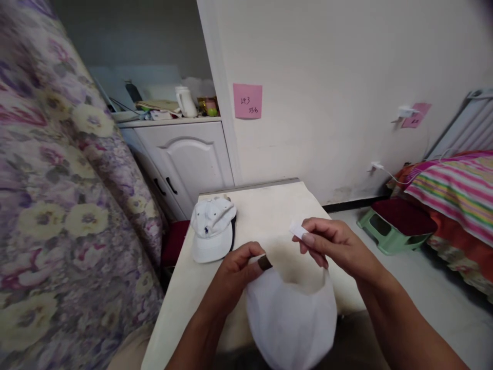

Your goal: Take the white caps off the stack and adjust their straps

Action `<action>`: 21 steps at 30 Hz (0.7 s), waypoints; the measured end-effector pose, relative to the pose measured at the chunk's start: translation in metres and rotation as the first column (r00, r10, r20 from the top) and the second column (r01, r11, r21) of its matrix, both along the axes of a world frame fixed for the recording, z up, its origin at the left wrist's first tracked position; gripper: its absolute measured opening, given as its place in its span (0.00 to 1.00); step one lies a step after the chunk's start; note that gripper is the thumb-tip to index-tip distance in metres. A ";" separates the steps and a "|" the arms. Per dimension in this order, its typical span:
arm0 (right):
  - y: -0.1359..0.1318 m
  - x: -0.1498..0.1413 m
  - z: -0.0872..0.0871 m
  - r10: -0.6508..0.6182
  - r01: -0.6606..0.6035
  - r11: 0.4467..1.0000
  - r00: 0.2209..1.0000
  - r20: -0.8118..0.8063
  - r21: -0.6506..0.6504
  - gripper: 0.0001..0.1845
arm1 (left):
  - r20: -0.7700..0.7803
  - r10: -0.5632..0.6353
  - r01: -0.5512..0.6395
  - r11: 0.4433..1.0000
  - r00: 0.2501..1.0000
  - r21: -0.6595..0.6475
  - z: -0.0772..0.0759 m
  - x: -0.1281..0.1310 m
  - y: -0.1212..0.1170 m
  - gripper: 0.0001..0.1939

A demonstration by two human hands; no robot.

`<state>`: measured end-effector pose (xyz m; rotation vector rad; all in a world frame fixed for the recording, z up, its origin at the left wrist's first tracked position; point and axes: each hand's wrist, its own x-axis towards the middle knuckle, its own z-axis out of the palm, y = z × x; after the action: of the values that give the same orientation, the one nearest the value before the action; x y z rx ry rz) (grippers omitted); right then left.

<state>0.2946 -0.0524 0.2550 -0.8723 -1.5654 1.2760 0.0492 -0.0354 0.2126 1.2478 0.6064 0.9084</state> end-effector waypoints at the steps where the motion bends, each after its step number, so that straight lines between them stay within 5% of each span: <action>1: -0.002 -0.002 0.004 0.017 -0.017 1.000 1.000 0.009 -0.002 0.13 | 0.046 -0.007 0.008 1.000 0.999 -0.027 0.003 0.001 -0.002 0.11; 8: -0.006 -0.021 0.004 0.094 -0.093 0.996 0.988 0.122 -0.016 0.15 | 0.166 0.024 0.012 0.978 0.986 -0.209 -0.006 0.009 -0.012 0.15; 21: 0.004 -0.045 0.007 0.043 -0.039 0.999 0.983 0.178 -0.028 0.09 | 0.132 0.117 -0.087 0.973 0.984 -0.215 -0.010 0.000 -0.005 0.15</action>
<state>0.2500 -0.0487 0.2616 -0.9979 -1.7192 1.2765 0.0492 -0.0405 0.2027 0.9618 0.6380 0.9845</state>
